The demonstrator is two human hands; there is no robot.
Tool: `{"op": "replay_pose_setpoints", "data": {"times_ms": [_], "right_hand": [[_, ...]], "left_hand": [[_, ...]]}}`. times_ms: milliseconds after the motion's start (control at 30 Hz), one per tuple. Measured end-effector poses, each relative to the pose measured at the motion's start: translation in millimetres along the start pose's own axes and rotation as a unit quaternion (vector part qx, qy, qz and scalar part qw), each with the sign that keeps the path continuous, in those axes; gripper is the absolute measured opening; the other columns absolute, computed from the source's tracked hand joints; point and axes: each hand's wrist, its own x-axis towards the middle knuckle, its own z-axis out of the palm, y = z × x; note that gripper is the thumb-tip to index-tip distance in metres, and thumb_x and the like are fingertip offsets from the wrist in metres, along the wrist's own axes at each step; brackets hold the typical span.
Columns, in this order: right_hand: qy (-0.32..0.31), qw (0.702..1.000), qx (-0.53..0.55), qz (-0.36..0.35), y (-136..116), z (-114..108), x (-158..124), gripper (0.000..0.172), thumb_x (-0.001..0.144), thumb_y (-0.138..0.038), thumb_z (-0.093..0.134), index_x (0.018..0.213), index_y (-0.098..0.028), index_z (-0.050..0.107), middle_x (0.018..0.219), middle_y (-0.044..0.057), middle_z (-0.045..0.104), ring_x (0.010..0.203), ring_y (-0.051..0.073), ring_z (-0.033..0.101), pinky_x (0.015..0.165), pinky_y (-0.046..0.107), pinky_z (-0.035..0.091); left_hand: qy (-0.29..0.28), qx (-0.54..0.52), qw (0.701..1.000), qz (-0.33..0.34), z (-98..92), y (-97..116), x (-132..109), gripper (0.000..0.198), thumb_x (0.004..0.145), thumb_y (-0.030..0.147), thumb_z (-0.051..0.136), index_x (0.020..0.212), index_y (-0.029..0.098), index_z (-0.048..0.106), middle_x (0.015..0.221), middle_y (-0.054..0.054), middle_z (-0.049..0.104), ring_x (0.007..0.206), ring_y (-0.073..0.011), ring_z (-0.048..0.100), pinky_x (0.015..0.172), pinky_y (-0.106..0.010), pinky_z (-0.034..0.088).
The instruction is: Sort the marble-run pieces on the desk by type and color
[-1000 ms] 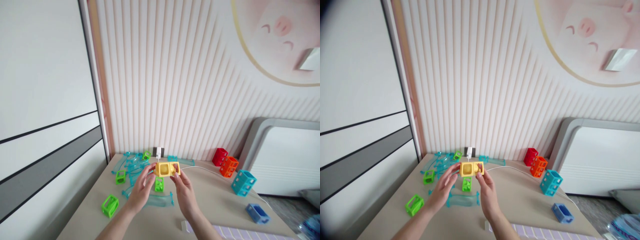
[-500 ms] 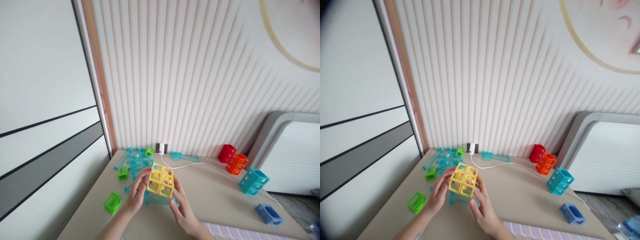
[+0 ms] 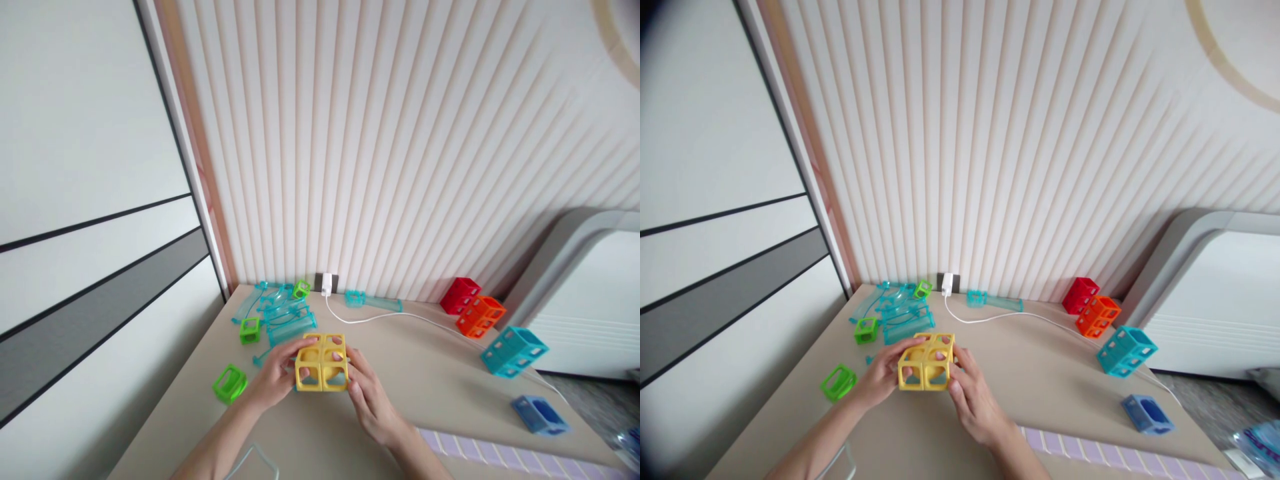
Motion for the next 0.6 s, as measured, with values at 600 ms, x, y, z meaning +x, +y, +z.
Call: {"op": "replay_pose_setpoints", "data": {"times_ms": [600], "right_hand": [[0.023,1.0,0.011,-0.008,-11,12,0,0.046,0.109,-0.038,0.029,0.148,-0.03,0.051,0.155,0.009,0.05,0.141,0.025,0.049,0.114,0.038,0.045]], "left_hand": [[0.003,0.09,0.995,0.047,-1.8,20,3,0.077,0.075,0.082,0.063,0.124,0.023,0.068,0.142,-0.016,0.058,0.133,-0.0371,0.053,0.111,-0.046,0.045]]}}
